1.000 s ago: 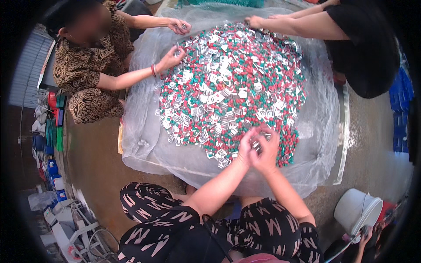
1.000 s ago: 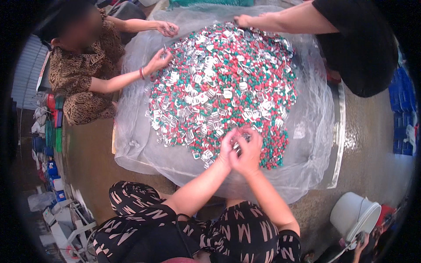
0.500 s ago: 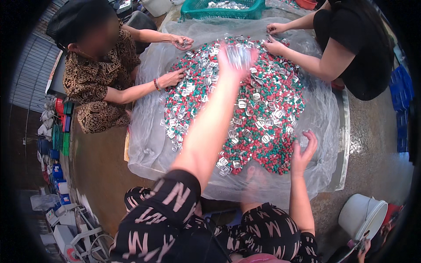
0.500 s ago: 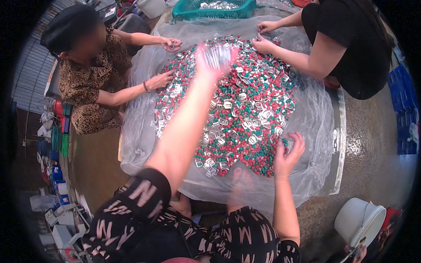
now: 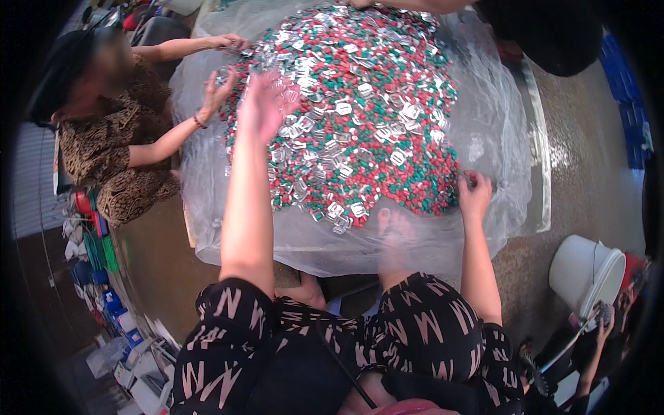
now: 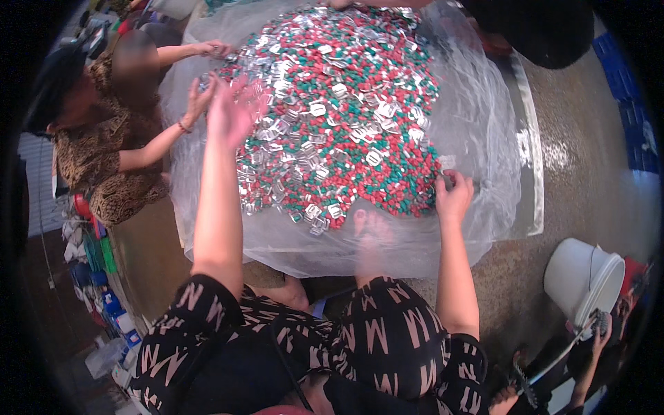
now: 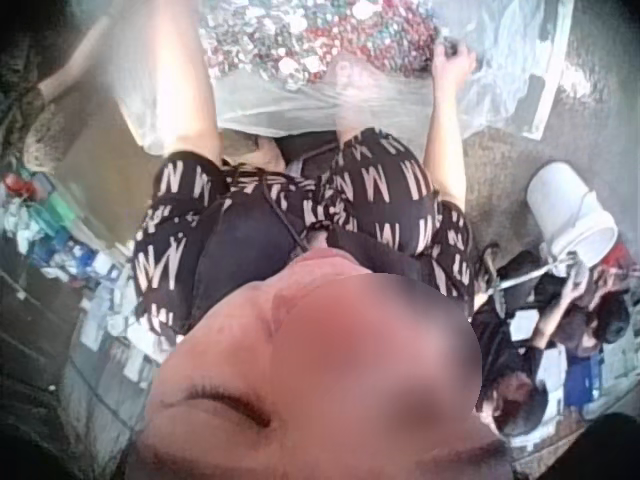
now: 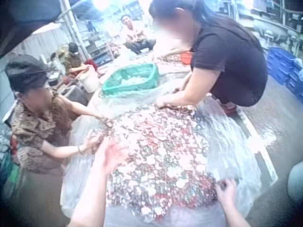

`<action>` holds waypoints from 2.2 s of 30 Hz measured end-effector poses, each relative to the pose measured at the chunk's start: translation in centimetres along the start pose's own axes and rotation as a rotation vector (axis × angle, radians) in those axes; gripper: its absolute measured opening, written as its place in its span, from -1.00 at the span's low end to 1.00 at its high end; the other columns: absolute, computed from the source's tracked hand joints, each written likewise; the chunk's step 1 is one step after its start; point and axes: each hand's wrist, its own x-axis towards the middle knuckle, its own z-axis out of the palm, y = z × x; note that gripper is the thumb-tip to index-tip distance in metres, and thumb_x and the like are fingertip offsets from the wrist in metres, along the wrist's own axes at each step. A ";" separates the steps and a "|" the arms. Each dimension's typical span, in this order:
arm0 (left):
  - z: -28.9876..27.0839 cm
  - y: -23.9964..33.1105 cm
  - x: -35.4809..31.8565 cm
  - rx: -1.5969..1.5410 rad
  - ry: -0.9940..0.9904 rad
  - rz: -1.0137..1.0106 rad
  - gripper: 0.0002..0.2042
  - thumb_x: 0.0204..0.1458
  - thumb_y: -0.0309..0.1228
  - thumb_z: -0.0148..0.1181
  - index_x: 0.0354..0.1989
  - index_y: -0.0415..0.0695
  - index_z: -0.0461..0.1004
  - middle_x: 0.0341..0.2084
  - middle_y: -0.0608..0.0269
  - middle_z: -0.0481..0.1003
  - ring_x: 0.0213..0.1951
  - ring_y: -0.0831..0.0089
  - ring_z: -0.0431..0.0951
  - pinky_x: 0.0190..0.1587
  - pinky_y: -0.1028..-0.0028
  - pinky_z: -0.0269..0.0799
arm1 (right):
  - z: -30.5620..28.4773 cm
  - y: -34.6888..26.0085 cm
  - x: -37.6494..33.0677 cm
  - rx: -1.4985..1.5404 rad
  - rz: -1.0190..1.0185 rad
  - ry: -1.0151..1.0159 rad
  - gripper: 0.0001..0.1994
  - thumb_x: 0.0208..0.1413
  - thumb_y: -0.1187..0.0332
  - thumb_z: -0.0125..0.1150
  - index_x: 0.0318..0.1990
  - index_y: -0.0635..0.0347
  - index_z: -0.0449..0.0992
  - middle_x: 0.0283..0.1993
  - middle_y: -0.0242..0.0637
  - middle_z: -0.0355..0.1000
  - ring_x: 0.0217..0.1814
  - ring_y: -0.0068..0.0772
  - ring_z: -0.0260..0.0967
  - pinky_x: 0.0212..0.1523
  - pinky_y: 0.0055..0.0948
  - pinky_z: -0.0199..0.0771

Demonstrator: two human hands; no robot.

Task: The person sits at a table and sorts a large pile of red, green, and white plastic bottle caps by hand. They pick up caps from the pile and place them into a white bucket on the floor.

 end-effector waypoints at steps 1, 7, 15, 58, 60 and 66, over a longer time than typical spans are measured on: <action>-2.0 -2.9 -2.0 0.121 0.054 -0.073 -0.47 0.11 -0.06 0.02 0.11 -0.19 0.20 -0.11 0.08 0.39 -0.14 0.15 0.47 -0.05 0.19 0.41 | 0.4 0.0 0.2 -0.007 -0.003 -0.030 -0.78 -0.15 0.31 0.32 -0.30 0.13 0.54 -0.28 -0.17 0.39 -0.09 -0.14 0.32 -0.04 -0.25 0.29; -5.9 -14.9 -14.7 0.670 0.388 -0.236 -0.83 -0.07 -0.37 0.30 -0.45 -0.19 0.47 -0.62 0.35 0.47 -0.68 0.61 0.42 -0.62 0.57 0.35 | 0.1 -1.2 -1.6 -0.094 -0.025 -0.247 -0.70 -0.26 0.27 0.42 -0.36 0.21 0.53 -0.33 -0.17 0.39 -0.17 -0.15 0.36 -0.14 -0.26 0.36; 0.0 -20.0 -18.2 1.418 0.221 0.014 -0.66 -0.30 -0.19 0.43 -0.43 -0.15 0.49 -0.41 0.17 0.45 -0.45 0.31 0.49 -0.36 0.34 0.41 | 0.8 0.5 -1.8 -0.183 0.060 -0.405 -0.67 -0.28 0.29 0.43 -0.33 0.16 0.47 -0.25 -0.20 0.40 -0.22 -0.10 0.39 -0.21 -0.19 0.38; -4.8 -20.6 -18.2 1.230 0.221 0.084 -0.78 -0.23 -0.36 0.36 -0.39 -0.09 0.49 -0.32 0.22 0.40 -0.35 0.16 0.50 -0.32 0.28 0.43 | 0.6 0.5 -1.6 -0.102 -0.111 -0.272 -0.80 0.00 0.30 0.27 -0.24 0.13 0.45 -0.35 -0.21 0.40 -0.27 -0.18 0.43 -0.31 -0.29 0.38; -6.5 -20.1 -18.0 0.969 0.243 0.204 -0.79 -0.24 -0.35 0.36 -0.47 -0.14 0.47 -0.32 0.17 0.40 -0.37 0.13 0.49 -0.32 0.28 0.42 | 0.5 0.0 -2.6 -0.277 -0.165 -0.367 -0.64 -0.10 0.24 0.34 -0.11 0.07 0.46 -0.25 -0.16 0.39 -0.20 -0.01 0.38 -0.24 -0.19 0.36; -5.4 -17.6 -19.5 1.441 0.102 -0.161 -0.72 -0.19 -0.32 0.32 -0.31 -0.15 0.45 -0.37 0.02 0.48 -0.27 0.02 0.49 -0.22 0.16 0.42 | -0.1 -1.1 -4.6 -0.275 -0.141 -0.299 -0.72 -0.24 0.33 0.39 -0.34 0.19 0.47 -0.38 -0.10 0.41 -0.26 -0.01 0.39 -0.27 -0.18 0.35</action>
